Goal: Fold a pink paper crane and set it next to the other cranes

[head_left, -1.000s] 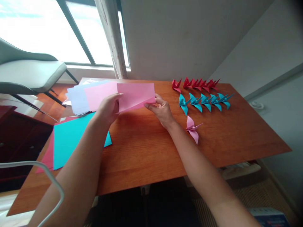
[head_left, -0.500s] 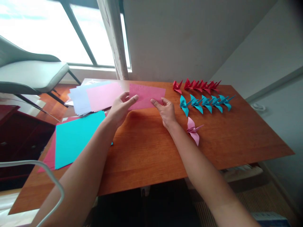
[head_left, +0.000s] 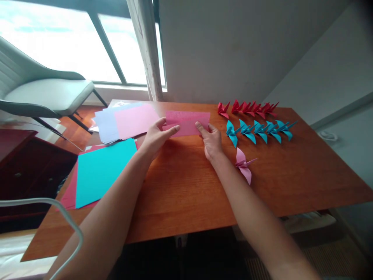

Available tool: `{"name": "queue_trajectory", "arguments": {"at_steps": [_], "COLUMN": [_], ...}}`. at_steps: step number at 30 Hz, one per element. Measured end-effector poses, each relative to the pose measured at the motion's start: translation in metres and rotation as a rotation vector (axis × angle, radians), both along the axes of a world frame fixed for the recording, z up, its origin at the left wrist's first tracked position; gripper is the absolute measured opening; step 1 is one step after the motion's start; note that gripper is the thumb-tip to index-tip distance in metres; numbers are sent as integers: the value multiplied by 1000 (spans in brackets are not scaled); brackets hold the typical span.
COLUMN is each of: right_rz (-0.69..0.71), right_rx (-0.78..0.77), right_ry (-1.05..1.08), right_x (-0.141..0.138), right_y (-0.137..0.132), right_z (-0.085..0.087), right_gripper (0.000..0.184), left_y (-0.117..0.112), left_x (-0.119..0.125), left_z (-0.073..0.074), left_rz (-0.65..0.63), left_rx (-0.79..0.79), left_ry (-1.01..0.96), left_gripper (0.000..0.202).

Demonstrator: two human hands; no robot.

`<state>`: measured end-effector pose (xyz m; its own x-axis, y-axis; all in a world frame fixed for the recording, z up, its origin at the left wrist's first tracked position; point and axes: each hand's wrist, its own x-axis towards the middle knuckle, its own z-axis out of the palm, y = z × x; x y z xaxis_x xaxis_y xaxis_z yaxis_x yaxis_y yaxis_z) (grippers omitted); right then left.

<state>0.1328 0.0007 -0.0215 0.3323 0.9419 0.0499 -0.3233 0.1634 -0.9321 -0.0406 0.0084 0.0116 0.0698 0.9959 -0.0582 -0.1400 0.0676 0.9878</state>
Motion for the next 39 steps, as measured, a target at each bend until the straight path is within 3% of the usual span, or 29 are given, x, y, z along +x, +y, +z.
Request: {"name": "queue_trajectory", "arguments": {"at_steps": [3, 8, 12, 17, 27, 30, 39], "right_rz": [13, 24, 43, 39, -84, -64, -11], "right_rx": [11, 25, 25, 16, 14, -13, -17], "right_ry": [6, -28, -59, -70, -41, -14, 3], "right_x": [-1, -1, -1, 0, 4, 4, 4], "right_y": [2, 3, 0, 0, 1, 1, 3], "right_z": [-4, -6, -1, -2, -1, 0, 0], "right_gripper": [33, 32, 26, 24, 38, 49, 40], "left_y": [1, 6, 8, 8, 4, 3, 5], "left_x": [0, -1, -2, -3, -2, -2, -3], "left_z": [-5, -12, -14, -12, -8, -7, -9], "left_rz": [-74, -29, 42, 43, 42, 42, 15], "left_rx": [103, 147, 132, 102, 94, 80, 80], "left_ry": [-8, 9, -8, -22, 54, 61, 99], "left_gripper": [42, 38, 38, 41, 50, 48, 50]}}
